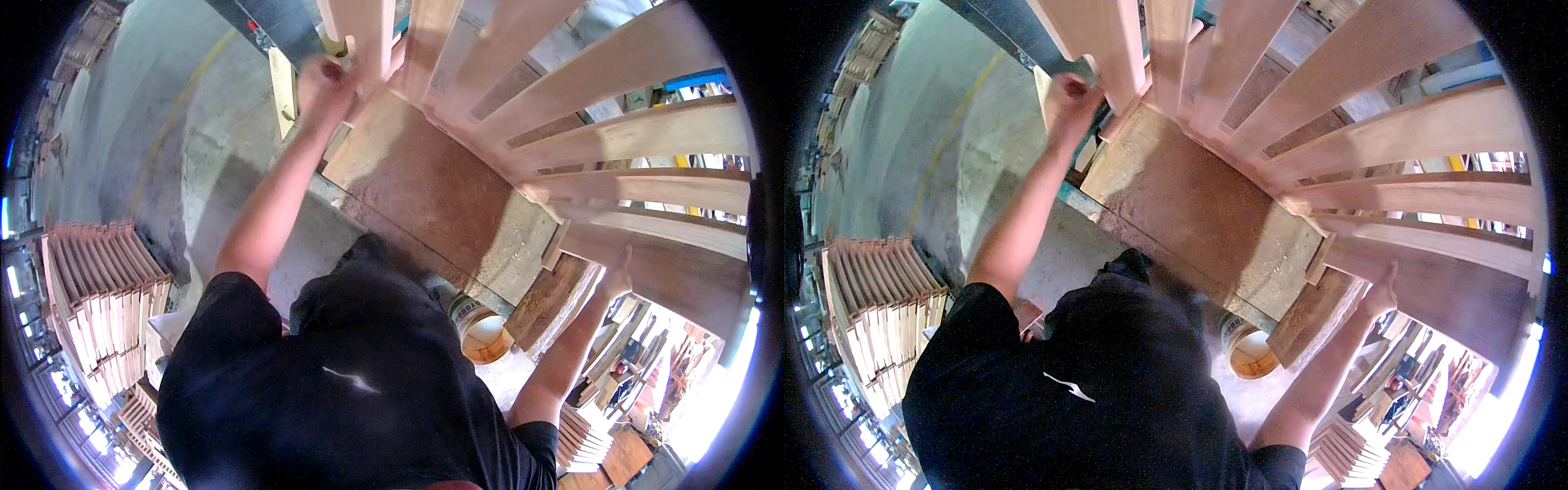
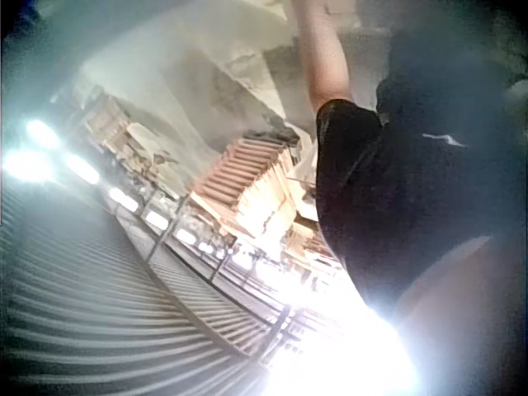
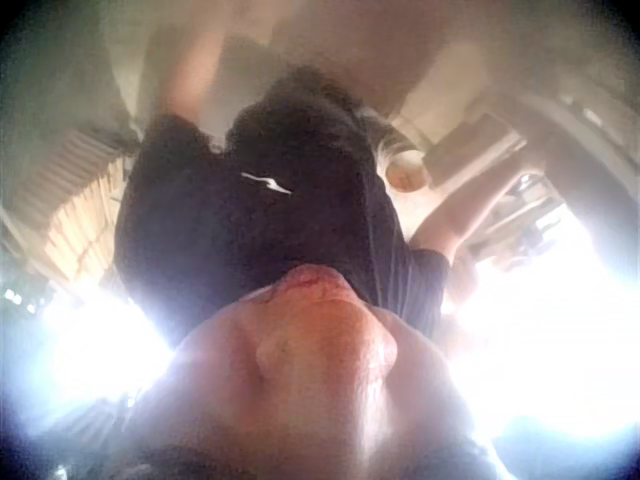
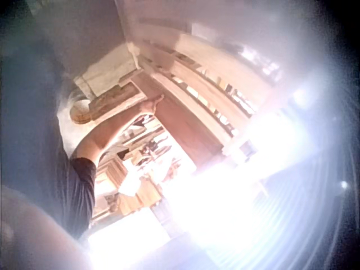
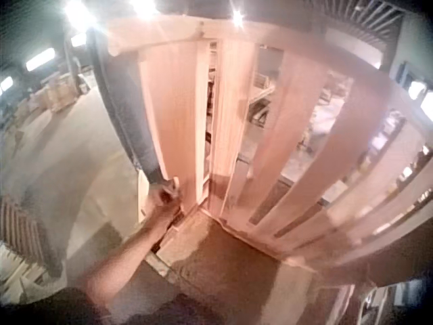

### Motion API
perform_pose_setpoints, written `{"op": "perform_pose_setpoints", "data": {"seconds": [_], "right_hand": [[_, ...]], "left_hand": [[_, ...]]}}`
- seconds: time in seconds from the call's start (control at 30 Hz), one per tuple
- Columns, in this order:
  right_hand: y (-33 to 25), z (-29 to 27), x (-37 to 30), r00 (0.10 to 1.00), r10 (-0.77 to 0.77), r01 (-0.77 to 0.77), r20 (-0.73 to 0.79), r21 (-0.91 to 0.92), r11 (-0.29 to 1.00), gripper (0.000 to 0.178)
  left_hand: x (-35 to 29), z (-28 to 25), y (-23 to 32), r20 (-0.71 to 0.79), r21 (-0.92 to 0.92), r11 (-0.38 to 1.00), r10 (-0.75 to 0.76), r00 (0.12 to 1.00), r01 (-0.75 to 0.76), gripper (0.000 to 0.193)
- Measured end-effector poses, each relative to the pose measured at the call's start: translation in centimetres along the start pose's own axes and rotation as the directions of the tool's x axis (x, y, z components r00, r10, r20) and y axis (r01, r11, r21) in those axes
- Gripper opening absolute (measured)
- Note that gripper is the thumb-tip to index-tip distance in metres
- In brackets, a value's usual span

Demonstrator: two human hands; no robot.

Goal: The person assembles a wooden chair by fitting the backrest slats into the frame and securing them with a rubber mallet. They repeatedly lift, align, and hammer the components into place on a workbench in a workshop.

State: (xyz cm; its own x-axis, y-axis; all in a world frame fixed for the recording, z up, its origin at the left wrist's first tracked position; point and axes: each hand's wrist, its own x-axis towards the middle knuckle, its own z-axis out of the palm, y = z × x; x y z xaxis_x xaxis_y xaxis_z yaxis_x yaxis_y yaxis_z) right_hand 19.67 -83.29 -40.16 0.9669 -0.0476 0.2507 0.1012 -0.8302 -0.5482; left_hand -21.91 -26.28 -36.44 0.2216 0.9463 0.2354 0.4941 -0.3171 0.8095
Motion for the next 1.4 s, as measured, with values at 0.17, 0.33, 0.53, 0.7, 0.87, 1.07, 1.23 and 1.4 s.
{"op": "perform_pose_setpoints", "data": {"seconds": [0.17,0.33,0.53,0.7,0.87,1.07,1.23,1.4], "right_hand": [[6.4,2.0,3.0,0.963,-0.265,0.249,-0.051,-0.214,0.945,0.037],[8.0,1.2,3.0,0.930,-0.353,0.325,-0.099,-0.224,0.919,0.037],[-1.4,2.0,-2.9,0.992,0.122,-0.128,0.043,0.219,0.967,0.038],[-6.8,7.4,-17.5,0.964,0.198,-0.061,-0.177,0.577,0.815,0.016],[-27.2,10.5,-25.2,0.882,-0.410,-0.005,0.232,0.875,0.484,0.047],[-41.6,12.3,-20.1,0.658,-0.753,0.340,-0.024,0.902,0.267,0.063],[-43.0,14.7,-18.6,0.809,-0.426,-0.129,0.405,0.829,0.544,0.083],[-42.1,18.2,-16.9,0.815,-0.537,0.063,0.216,0.889,0.454,0.087]], "left_hand": [[5.4,0.8,-1.3,0.068,-0.103,0.942,0.326,0.943,-0.318,0.061],[6.6,3.5,0.2,0.283,0.150,0.978,0.099,0.954,-0.146,0.066],[8.7,4.9,-6.0,0.201,0.154,0.970,0.156,0.967,-0.189,0.062],[8.1,3.1,-4.6,0.383,0.163,0.914,0.288,0.878,-0.372,0.056],[8.3,4.5,-4.9,0.317,0.172,0.968,0.124,0.940,-0.185,0.063],[10.7,6.7,-11.1,0.582,0.611,0.103,0.613,0.534,-0.785,0.041],[9.8,5.9,-7.6,0.572,0.622,0.194,0.549,0.610,-0.758,0.038],[9.5,5.7,-6.6,0.595,0.621,0.195,0.513,0.619,-0.759,0.031]]}}
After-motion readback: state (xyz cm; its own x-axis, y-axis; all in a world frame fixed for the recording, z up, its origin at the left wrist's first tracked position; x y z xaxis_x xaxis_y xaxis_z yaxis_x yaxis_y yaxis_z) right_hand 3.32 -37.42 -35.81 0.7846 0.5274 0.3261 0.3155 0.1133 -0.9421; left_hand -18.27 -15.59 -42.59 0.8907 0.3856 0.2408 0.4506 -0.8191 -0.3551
